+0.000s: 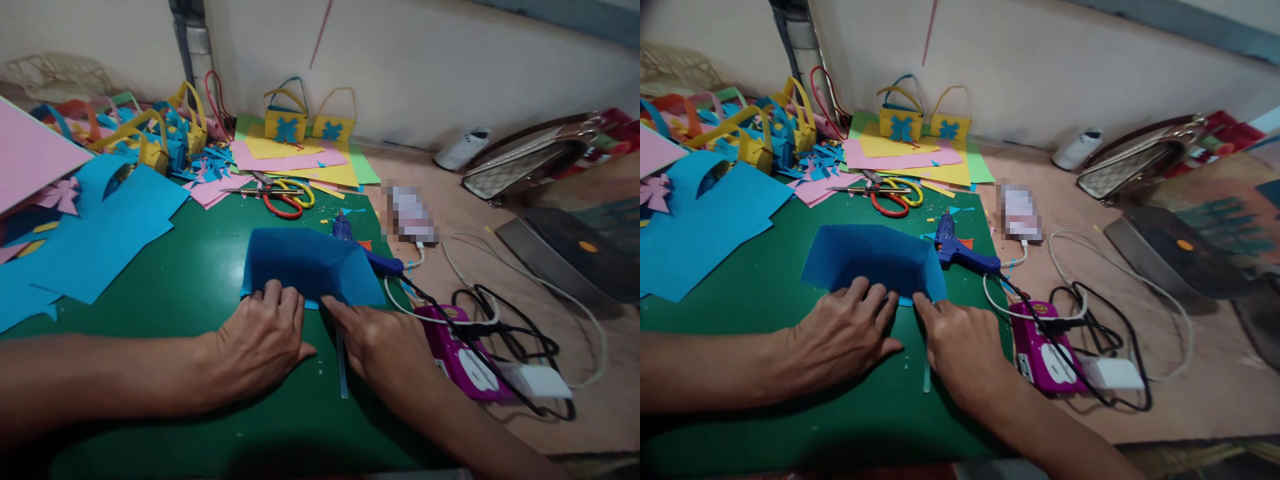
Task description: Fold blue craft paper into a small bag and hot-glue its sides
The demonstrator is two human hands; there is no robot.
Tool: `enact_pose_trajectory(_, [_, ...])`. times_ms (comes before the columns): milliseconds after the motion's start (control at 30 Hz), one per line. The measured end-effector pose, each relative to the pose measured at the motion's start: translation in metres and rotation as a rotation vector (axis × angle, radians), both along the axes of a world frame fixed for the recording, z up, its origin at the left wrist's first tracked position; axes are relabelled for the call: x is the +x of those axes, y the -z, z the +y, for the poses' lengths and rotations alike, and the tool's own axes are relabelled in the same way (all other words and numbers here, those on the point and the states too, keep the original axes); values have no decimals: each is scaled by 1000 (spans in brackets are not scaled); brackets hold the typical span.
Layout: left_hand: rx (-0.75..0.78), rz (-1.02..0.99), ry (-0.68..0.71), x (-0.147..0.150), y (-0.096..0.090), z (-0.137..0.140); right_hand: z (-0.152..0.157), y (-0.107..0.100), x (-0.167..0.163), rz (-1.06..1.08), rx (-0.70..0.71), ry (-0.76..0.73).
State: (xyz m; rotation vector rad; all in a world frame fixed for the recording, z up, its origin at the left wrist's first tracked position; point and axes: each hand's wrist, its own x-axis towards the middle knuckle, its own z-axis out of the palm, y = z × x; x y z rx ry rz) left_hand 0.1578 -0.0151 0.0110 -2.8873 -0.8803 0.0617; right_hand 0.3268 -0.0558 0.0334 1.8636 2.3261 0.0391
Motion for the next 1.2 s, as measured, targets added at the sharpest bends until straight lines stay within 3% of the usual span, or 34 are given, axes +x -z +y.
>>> enact_pose_trajectory(267, [-4,38,6,6,5,20,3,-3,-8,-106,-91,2])
enact_pose_trajectory(400, [-26,16,-55,16,3,27,2,-1,-6,-78,-92,-30])
enact_pose_trajectory(667, [-13,-44,-78,11,-1,23,0,0,-4,-48,-106,-30])
enact_pose_trajectory(900, [-20,-20,-51,8,4,27,-1,3,-2,-20,-46,-32])
enact_pose_trajectory(1200, [0,-68,-11,6,12,27,-2,5,-3,-64,-70,-38])
